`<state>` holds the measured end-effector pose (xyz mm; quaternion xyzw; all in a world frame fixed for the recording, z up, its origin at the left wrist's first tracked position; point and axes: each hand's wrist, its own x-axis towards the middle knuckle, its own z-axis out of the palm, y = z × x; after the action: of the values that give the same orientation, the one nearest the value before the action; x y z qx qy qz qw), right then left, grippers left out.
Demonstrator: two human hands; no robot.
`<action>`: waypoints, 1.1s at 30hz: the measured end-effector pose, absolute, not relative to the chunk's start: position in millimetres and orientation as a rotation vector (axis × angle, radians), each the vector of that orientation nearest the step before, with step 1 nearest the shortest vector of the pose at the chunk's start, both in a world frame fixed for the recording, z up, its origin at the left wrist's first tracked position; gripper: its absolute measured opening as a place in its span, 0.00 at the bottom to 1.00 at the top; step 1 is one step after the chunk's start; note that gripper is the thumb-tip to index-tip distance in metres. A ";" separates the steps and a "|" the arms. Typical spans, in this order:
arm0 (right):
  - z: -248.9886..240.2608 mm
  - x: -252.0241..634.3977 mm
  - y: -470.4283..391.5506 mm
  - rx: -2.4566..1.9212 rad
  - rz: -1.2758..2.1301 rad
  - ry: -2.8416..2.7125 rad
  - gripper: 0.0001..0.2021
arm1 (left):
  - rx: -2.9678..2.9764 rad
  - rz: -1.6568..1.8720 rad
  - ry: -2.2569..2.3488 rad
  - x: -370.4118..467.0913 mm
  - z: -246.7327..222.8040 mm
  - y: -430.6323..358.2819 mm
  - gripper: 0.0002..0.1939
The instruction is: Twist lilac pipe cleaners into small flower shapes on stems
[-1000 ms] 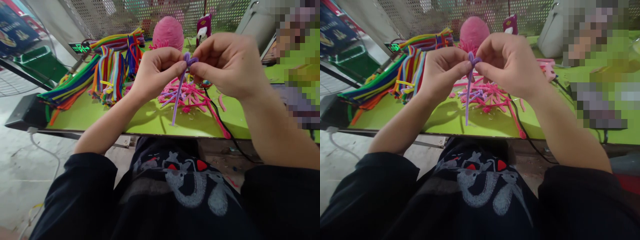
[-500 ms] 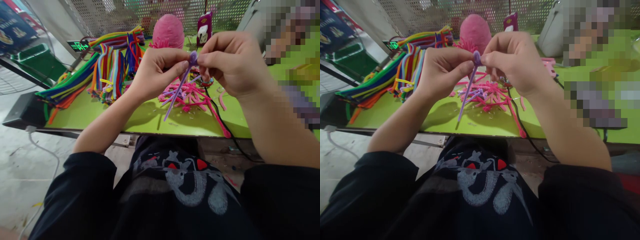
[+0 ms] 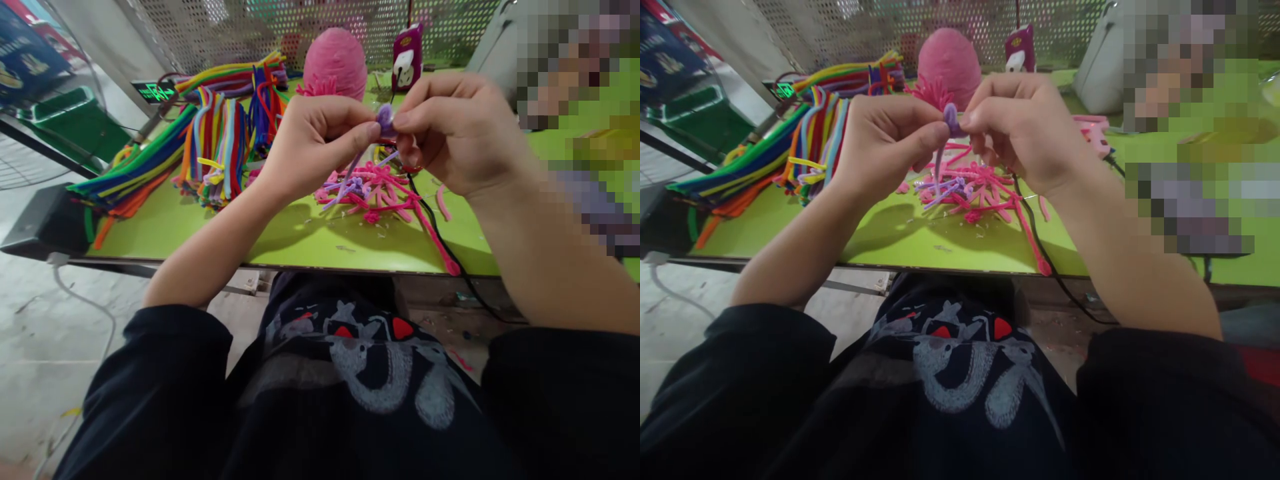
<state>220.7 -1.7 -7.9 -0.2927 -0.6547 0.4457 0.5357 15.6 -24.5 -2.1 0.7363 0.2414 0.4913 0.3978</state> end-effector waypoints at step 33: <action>3.3 218.7 -40.1 -0.697 0.074 -1.947 0.07 | 1.780 1.258 0.621 18.6 -4.8 -23.9 0.14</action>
<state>218.7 -40.1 3.3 -0.2895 -0.8089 0.0307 0.5108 18.6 -23.9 -4.8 0.7113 0.2480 0.5027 0.4240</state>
